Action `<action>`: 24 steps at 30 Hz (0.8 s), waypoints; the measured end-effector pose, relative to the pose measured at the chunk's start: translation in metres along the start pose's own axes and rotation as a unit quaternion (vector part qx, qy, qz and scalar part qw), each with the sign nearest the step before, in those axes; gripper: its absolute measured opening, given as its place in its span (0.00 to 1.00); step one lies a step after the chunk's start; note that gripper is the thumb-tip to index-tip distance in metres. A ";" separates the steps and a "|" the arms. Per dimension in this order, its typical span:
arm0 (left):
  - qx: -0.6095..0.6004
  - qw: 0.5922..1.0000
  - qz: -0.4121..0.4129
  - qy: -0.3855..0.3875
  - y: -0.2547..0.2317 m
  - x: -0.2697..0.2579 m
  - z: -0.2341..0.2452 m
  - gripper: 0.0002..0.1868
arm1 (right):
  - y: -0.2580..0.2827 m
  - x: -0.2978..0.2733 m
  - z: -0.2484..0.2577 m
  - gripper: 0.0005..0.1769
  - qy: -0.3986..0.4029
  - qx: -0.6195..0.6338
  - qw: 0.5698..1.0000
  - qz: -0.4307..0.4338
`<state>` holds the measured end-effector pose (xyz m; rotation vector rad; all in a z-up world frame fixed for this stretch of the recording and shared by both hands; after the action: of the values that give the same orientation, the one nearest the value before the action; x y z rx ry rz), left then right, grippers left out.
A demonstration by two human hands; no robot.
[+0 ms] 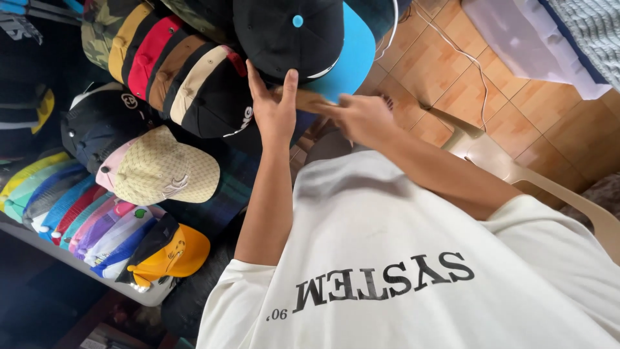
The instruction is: Cleaning and organizing a collection of baseball caps using a brush and a hair dryer.
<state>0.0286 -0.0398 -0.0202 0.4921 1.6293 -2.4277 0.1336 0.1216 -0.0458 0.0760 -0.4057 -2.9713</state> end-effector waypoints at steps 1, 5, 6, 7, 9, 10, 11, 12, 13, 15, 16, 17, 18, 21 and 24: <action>0.021 1.000 -0.006 -0.011 0.000 0.000 0.003 0.57 | 0.018 0.014 -0.010 0.32 -0.025 -0.015 0.998 0.052; -0.005 1.000 -0.014 -0.019 0.005 -0.001 0.006 0.57 | 0.013 0.011 -0.008 0.33 0.006 0.033 0.998 0.059; -0.044 0.999 -0.020 -0.006 0.009 -0.001 0.002 0.56 | 0.000 -0.003 0.008 0.36 -0.032 0.068 0.996 0.046; -0.083 0.996 -0.026 0.007 0.014 0.000 -0.002 0.54 | -0.014 -0.017 0.024 0.39 -0.069 0.104 0.992 0.033; -0.125 0.990 -0.063 0.012 0.048 0.003 -0.014 0.45 | -0.051 -0.057 0.020 0.33 -0.079 0.144 0.986 -0.030; -0.166 0.981 -0.098 0.019 0.061 0.002 -0.021 0.36 | -0.078 -0.080 0.018 0.26 -0.086 0.185 0.974 -0.095; -0.168 0.981 -0.097 0.018 0.059 -0.005 -0.031 0.36 | -0.078 -0.087 0.014 0.26 -0.084 0.183 0.975 -0.094; -0.265 0.963 -0.040 0.000 0.069 -0.013 -0.038 0.30 | -0.088 -0.098 0.009 0.29 -0.099 0.235 0.956 -0.142; -0.359 0.933 0.017 -0.017 0.078 -0.022 -0.048 0.27 | -0.098 -0.110 0.004 0.32 -0.113 0.286 0.933 -0.189; -0.408 0.909 0.077 0.036 0.099 -0.020 -0.079 0.23 | -0.096 -0.074 -0.006 0.32 -0.138 0.254 0.943 -0.167; -0.451 0.877 0.137 0.090 0.110 -0.022 -0.102 0.21 | -0.094 -0.057 -0.008 0.32 -0.164 0.224 0.950 -0.145; -0.452 0.877 0.134 0.092 0.111 -0.017 -0.106 0.21 | -0.106 -0.028 -0.003 0.32 -0.166 0.222 0.950 -0.145; -0.449 0.879 0.130 0.095 0.113 -0.014 -0.110 0.22 | -0.114 -0.002 0.008 0.32 -0.193 0.192 0.954 -0.126; -0.441 0.882 0.130 0.103 0.111 -0.013 -0.111 0.26 | -0.141 0.049 0.023 0.31 -0.201 0.172 0.956 -0.126; -0.418 0.889 0.124 0.140 0.102 -0.015 -0.107 0.28 | -0.145 0.045 0.023 0.29 -0.167 0.185 0.957 -0.149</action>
<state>0.0943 0.0188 -0.1395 0.8298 2.3253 -1.3128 0.0679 0.2597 -0.0639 -0.3644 -1.0805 -3.1559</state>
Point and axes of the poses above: each hand's wrist, its own x-axis towards the middle knuckle, its own z-axis out of the back of the hand, y = z × x, the point moved 10 cm from there along x, towards the middle knuckle, and after that the axes turned 2 degrees about -x, right-handed, at the moved point
